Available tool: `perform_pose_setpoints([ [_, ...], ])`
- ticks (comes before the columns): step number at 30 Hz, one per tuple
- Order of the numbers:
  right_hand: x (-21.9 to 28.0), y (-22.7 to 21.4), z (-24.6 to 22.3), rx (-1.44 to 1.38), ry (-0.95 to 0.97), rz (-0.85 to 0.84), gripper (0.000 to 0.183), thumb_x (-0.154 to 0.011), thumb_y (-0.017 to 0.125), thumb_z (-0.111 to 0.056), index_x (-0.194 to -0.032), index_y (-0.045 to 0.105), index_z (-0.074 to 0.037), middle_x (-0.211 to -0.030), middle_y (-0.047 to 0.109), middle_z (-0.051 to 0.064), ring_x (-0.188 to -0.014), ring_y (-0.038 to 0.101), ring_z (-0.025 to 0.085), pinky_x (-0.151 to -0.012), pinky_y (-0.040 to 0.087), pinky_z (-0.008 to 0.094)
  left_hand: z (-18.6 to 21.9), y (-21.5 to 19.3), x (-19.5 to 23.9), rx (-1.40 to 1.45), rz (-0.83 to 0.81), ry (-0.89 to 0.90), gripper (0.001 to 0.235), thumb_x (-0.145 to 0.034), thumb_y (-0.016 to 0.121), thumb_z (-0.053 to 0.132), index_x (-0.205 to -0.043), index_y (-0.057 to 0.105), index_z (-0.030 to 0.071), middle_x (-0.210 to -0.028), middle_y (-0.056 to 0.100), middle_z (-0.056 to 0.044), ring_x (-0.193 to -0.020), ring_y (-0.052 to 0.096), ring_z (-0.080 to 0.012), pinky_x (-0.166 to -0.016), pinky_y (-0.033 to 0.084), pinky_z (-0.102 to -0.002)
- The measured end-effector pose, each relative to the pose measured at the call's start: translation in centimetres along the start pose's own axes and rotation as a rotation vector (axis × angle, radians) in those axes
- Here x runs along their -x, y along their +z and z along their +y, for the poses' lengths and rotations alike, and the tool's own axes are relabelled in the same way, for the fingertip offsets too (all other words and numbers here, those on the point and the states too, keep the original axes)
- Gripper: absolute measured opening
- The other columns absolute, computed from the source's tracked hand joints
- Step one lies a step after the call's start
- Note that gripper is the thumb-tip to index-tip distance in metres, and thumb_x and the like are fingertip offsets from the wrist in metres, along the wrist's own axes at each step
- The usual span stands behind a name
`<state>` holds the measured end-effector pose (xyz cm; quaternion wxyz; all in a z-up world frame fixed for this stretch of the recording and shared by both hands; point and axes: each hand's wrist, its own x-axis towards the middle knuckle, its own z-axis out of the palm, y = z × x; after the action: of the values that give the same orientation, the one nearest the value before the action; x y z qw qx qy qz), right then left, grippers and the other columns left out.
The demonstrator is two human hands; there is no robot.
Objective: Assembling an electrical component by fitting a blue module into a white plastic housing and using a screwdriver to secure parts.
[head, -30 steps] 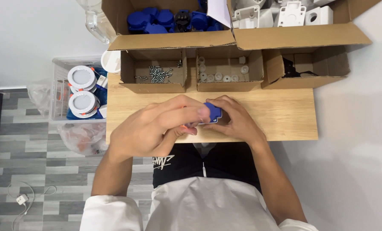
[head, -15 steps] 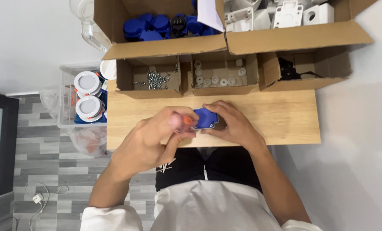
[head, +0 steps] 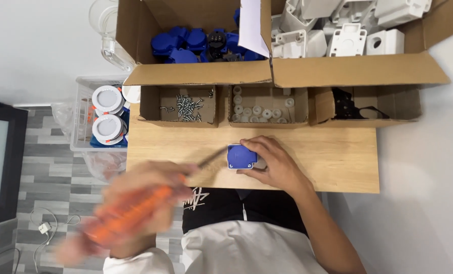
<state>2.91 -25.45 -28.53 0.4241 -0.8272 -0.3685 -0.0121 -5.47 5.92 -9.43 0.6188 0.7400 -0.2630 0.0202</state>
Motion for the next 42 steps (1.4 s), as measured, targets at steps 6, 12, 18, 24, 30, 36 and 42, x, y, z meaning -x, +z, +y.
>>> perform_pose_setpoints([
  [6,-0.1,0.0,0.1,-0.003,-0.017,0.005,0.079,-0.084,0.098,-0.041,-0.148,0.06,-0.015,-0.142,0.069,0.009,-0.124,0.067,0.032,-0.107,0.056,0.045,-5.7,-2.5,-2.3,-0.348,0.348,0.189,0.049,-0.111,0.069,-0.01,-0.153,0.047,0.007,-0.138,0.065,-0.007,-0.133,0.078,-0.0231,-0.112,0.068,-0.022],
  [12,-0.8,-0.5,-0.6,0.002,-0.064,0.044,0.077,-0.085,0.098,-0.04,-0.145,0.063,-0.008,-0.139,0.069,0.012,-0.121,0.067,0.032,-0.106,0.058,0.044,-7.2,-0.6,-7.5,-0.587,0.507,0.443,0.093,-0.098,0.071,-0.029,-0.15,0.017,0.025,-0.108,0.059,-0.039,-0.087,0.07,-0.046,-0.087,0.071,-0.058],
  [18,-2.0,-1.1,-2.1,-0.052,0.016,0.093,0.071,-0.074,0.103,-0.028,-0.136,0.074,-0.008,-0.122,0.077,0.011,-0.112,0.077,0.033,-0.103,0.06,0.047,-13.3,-2.1,-6.5,-0.652,0.487,0.42,0.093,-0.092,0.086,-0.017,-0.148,0.014,0.005,-0.109,0.073,-0.028,-0.087,0.076,-0.0405,-0.07,0.067,-0.048],
  [24,-2.1,-1.3,-1.9,-0.08,0.033,0.066,0.071,-0.074,0.102,-0.026,-0.137,0.074,-0.007,-0.125,0.077,0.012,-0.118,0.076,0.035,-0.106,0.059,0.05,-13.6,-2.1,-6.4,-0.652,0.505,0.435,0.094,-0.093,0.084,-0.017,-0.15,0.013,0.007,-0.109,0.072,-0.028,-0.084,0.075,-0.0395,-0.07,0.066,-0.049],
  [30,-1.1,-0.6,-1.2,-0.076,0.038,0.055,0.072,-0.075,0.101,-0.028,-0.138,0.072,-0.006,-0.128,0.077,0.012,-0.119,0.075,0.036,-0.105,0.059,0.05,-10.9,-2.0,-5.3,-0.592,0.578,0.439,0.108,-0.096,0.08,-0.023,-0.158,0.003,0.02,-0.11,0.067,-0.03,-0.089,0.076,-0.0439,-0.077,0.068,-0.054],
  [36,-0.4,-0.3,-1.0,0.013,0.072,-0.035,0.081,-0.08,0.099,-0.038,-0.146,0.062,-0.011,-0.144,0.068,0.01,-0.13,0.065,0.029,-0.105,0.06,0.041,-6.8,-0.3,-5.3,-0.467,0.713,0.411,0.114,-0.089,0.068,-0.036,-0.158,0.017,0.04,-0.104,0.054,-0.041,-0.08,0.064,-0.0457,-0.078,0.071,-0.069],
  [42,-1.1,-0.4,-1.5,0.019,0.106,-0.046,0.083,-0.075,0.1,-0.046,-0.141,0.065,-0.011,-0.141,0.072,0.008,-0.128,0.068,0.029,-0.112,0.053,0.043,-8.1,0.2,-1.3,-0.26,0.891,0.419,0.124,-0.091,0.07,-0.037,-0.166,0.024,0.05,-0.109,0.052,-0.041,-0.086,0.06,-0.0422,-0.079,0.071,-0.076],
])
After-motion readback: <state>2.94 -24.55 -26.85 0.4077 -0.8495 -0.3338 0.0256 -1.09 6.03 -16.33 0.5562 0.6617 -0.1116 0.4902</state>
